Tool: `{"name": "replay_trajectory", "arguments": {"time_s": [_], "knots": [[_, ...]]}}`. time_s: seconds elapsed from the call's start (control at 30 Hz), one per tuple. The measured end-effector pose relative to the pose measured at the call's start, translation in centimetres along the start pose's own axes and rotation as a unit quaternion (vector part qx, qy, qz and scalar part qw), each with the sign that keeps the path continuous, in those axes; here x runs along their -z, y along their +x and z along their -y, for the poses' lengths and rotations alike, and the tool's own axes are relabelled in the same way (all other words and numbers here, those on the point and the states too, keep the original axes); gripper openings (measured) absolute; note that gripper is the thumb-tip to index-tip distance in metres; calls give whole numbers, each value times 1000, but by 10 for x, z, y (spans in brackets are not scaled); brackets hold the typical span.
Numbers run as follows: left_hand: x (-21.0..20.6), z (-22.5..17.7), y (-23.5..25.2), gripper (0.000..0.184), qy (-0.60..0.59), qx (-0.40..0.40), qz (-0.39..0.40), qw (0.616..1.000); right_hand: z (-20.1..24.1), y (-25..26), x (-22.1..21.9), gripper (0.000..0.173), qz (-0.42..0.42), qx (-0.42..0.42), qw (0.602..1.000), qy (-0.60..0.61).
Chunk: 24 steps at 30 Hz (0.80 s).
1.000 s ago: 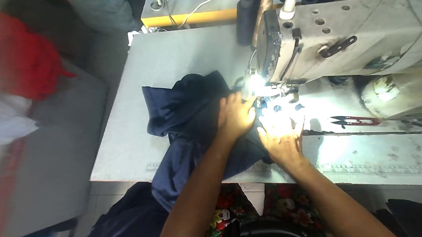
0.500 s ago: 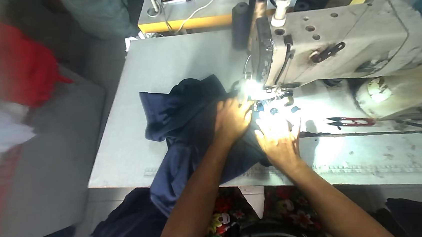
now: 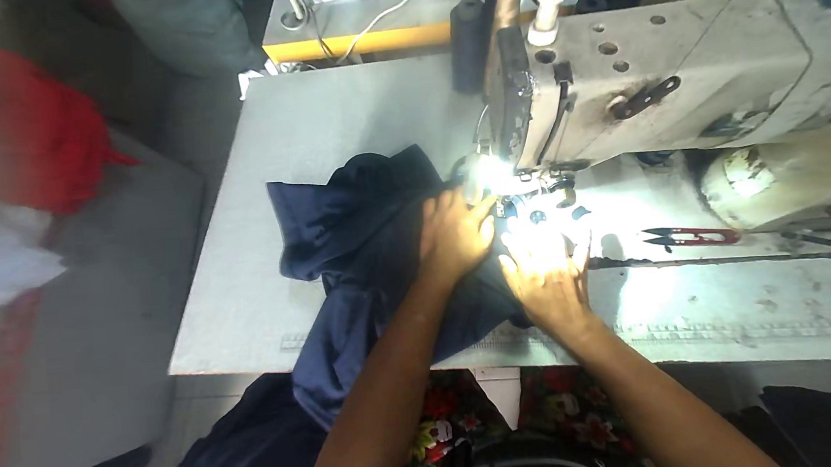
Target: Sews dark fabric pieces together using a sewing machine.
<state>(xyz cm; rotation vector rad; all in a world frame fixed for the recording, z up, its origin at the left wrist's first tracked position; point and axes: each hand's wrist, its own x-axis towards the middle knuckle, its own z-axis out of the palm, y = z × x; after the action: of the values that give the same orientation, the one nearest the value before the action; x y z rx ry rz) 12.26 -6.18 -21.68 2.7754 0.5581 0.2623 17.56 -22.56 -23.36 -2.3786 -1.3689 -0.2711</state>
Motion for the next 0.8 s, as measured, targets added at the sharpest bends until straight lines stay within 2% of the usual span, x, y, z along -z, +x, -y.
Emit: {"name": "replay_trajectory", "arguments": {"time_s": [0.33, 0.7, 0.8], "knots": [[-2, 0, 1, 39, 4, 2, -1, 1000, 0, 1, 0, 38, 5, 0, 1000, 6], [4, 1, 8, 42, 20, 12, 51, 998, -1, 4, 0, 39, 22, -3, 1000, 2], [3, 1, 5, 41, 4, 7, 29, 1000, 0, 3, 0, 39, 27, -8, 1000, 5]]}}
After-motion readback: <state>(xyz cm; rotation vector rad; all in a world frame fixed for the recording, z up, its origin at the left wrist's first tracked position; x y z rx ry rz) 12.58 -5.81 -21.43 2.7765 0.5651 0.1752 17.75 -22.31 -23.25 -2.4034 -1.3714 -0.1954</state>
